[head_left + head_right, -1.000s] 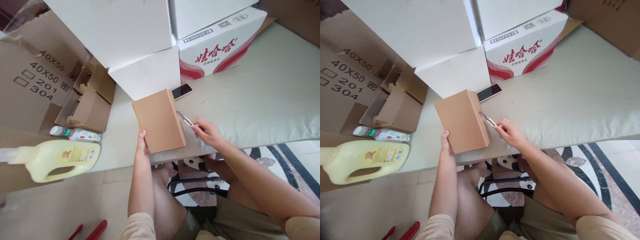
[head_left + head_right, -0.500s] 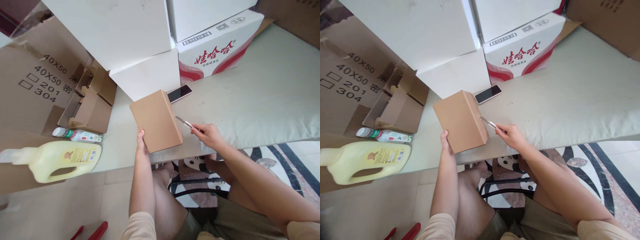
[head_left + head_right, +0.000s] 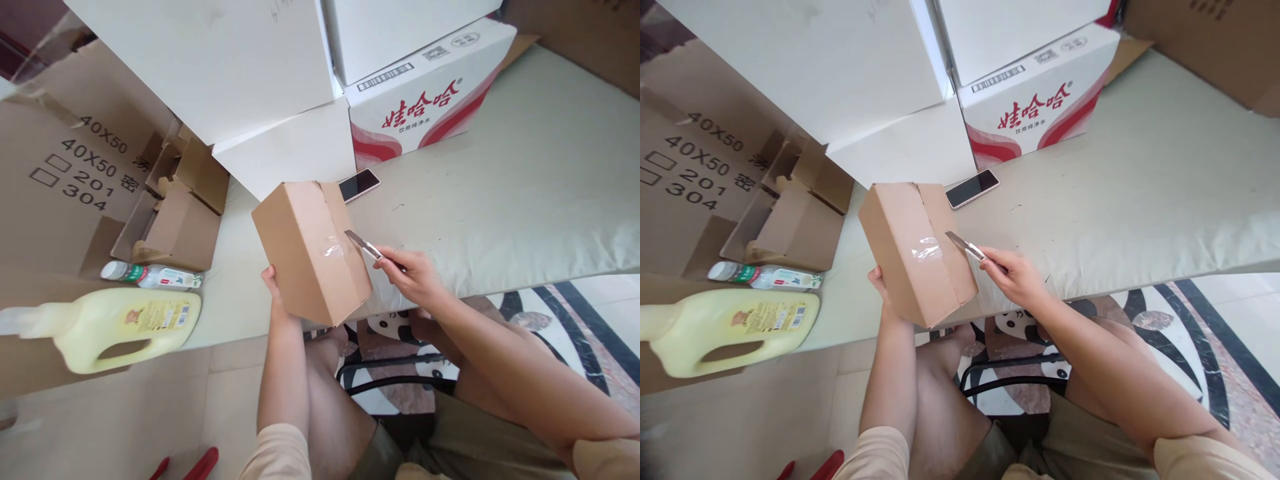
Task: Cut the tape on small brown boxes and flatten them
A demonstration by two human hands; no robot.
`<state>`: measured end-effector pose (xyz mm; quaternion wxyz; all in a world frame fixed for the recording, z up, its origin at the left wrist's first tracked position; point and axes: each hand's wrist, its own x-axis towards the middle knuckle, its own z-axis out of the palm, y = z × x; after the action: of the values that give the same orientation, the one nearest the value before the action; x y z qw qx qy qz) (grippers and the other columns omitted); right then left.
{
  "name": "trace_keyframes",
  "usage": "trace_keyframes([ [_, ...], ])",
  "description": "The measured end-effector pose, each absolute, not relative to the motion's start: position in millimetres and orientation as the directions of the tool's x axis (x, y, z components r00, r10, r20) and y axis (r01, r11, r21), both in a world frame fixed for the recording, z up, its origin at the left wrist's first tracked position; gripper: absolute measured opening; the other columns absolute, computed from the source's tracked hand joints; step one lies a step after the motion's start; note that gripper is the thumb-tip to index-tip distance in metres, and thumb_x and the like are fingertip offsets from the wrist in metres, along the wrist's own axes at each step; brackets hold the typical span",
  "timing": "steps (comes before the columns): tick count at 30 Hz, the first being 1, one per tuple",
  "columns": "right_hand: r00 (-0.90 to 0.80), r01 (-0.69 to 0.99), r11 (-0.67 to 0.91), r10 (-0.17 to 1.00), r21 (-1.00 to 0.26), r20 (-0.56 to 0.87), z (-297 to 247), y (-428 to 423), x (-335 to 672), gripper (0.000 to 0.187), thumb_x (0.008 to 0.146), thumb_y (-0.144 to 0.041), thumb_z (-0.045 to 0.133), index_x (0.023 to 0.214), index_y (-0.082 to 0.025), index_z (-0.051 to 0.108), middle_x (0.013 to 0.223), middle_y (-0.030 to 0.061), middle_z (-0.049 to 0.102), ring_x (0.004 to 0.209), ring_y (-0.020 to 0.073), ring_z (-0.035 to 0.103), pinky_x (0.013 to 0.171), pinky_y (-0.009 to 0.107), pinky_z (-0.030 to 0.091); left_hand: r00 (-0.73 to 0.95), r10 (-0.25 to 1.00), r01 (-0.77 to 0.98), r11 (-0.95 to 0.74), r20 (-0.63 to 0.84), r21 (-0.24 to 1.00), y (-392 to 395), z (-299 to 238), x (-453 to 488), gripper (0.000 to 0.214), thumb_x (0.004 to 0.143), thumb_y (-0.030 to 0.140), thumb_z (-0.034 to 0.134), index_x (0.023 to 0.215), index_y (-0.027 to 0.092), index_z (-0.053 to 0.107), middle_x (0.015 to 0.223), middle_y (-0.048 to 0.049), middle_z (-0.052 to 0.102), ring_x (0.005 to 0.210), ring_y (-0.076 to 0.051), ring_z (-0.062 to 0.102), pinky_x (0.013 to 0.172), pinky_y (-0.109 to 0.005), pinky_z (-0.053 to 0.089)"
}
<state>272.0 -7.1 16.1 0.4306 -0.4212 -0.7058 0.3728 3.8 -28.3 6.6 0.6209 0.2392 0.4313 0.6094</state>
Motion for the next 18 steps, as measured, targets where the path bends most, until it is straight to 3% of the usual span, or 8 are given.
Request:
trace_keyframes([
  [4, -0.296, 0.255, 0.389, 0.903, -0.885, 0.312, 20.4, -7.5, 273.9, 0.036, 0.097, -0.033, 0.05, 0.116, -0.018, 0.076, 0.072, 0.0019, 0.072, 0.047, 0.0089, 0.052, 0.051, 0.023, 0.042, -0.034, 0.978, -0.626, 0.141, -0.207, 0.767, -27.9, 11.4, 6.3, 0.061, 0.068, 0.068, 0.064, 0.108, 0.022, 0.067, 0.101, -0.008, 0.075, 0.091, -0.033, 0.069, 0.079, -0.048, 0.056],
  [18, -0.263, 0.286, 0.347, 0.925, -0.893, 0.275, 16.4, -8.2, 273.3, 0.035, 0.097, -0.032, 0.05, 0.115, -0.018, 0.076, 0.067, 0.0009, 0.068, 0.051, 0.0103, 0.055, 0.052, 0.024, 0.043, -0.152, 0.961, -0.569, 0.105, -0.23, 0.816, -27.8, 6.8, -0.6, 0.058, 0.067, 0.065, 0.066, 0.107, 0.024, 0.068, 0.096, -0.0045, 0.076, 0.087, -0.028, 0.07, 0.077, -0.042, 0.057],
])
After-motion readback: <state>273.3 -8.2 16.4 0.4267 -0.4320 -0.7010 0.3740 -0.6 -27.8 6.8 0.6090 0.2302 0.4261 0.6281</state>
